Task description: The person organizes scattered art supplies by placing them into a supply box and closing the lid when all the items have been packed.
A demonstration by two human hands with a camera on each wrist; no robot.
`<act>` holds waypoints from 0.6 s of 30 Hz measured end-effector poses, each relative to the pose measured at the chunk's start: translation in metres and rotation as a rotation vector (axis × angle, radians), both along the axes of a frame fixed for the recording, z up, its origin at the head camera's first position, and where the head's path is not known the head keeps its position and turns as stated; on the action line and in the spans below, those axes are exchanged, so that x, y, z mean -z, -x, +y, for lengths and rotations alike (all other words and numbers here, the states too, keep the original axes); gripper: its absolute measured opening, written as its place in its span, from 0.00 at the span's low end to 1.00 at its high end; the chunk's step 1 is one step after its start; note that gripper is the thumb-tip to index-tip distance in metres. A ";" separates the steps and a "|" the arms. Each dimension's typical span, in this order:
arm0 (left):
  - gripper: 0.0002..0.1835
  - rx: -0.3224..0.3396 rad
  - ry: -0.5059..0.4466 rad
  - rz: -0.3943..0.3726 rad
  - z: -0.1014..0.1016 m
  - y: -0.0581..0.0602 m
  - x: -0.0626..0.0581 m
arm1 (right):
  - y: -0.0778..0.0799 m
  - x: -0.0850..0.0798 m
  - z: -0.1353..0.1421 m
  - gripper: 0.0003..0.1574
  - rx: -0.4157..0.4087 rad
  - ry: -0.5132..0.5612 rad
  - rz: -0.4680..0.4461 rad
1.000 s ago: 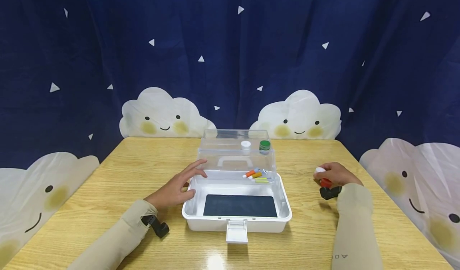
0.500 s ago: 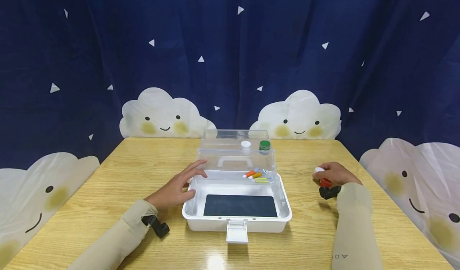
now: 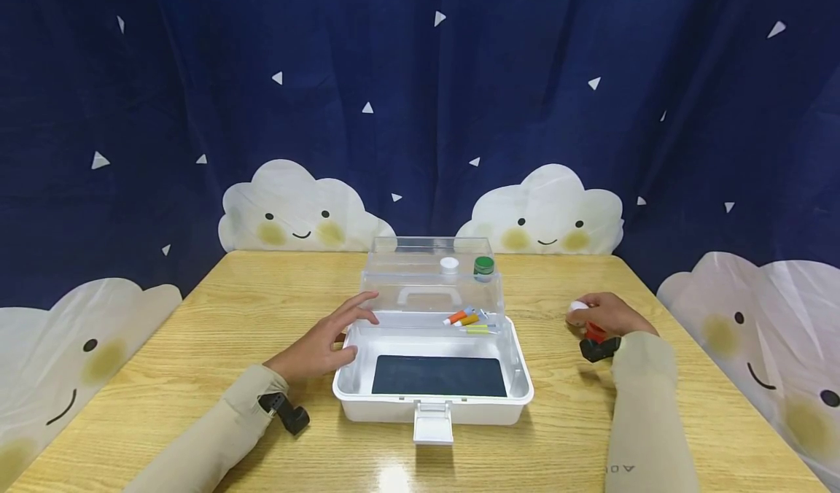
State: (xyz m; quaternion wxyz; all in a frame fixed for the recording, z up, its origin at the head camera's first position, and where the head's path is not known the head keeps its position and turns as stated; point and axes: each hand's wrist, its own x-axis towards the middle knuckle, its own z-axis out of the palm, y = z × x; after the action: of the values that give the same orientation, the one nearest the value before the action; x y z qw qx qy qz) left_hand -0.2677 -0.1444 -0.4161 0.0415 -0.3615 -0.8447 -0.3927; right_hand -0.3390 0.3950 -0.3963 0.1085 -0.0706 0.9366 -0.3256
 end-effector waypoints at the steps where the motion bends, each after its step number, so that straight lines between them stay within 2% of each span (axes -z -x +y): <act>1: 0.25 0.002 -0.002 0.002 0.000 0.000 0.000 | 0.001 0.000 0.000 0.35 -0.001 -0.001 0.004; 9: 0.25 0.011 -0.004 0.008 0.000 0.000 0.000 | 0.003 -0.004 -0.009 0.34 -0.022 -0.016 0.055; 12: 0.25 0.010 -0.007 -0.002 0.000 -0.001 -0.001 | 0.003 -0.006 -0.013 0.36 -0.023 -0.016 0.057; 18: 0.25 0.014 -0.012 -0.006 0.000 0.000 -0.001 | 0.006 -0.008 -0.017 0.33 -0.026 0.015 0.053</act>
State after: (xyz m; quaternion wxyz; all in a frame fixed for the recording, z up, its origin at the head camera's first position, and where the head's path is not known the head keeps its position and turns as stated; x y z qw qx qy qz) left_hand -0.2676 -0.1442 -0.4152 0.0384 -0.3660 -0.8398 -0.3992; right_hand -0.3446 0.3778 -0.3882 0.0874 -0.0923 0.9356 -0.3293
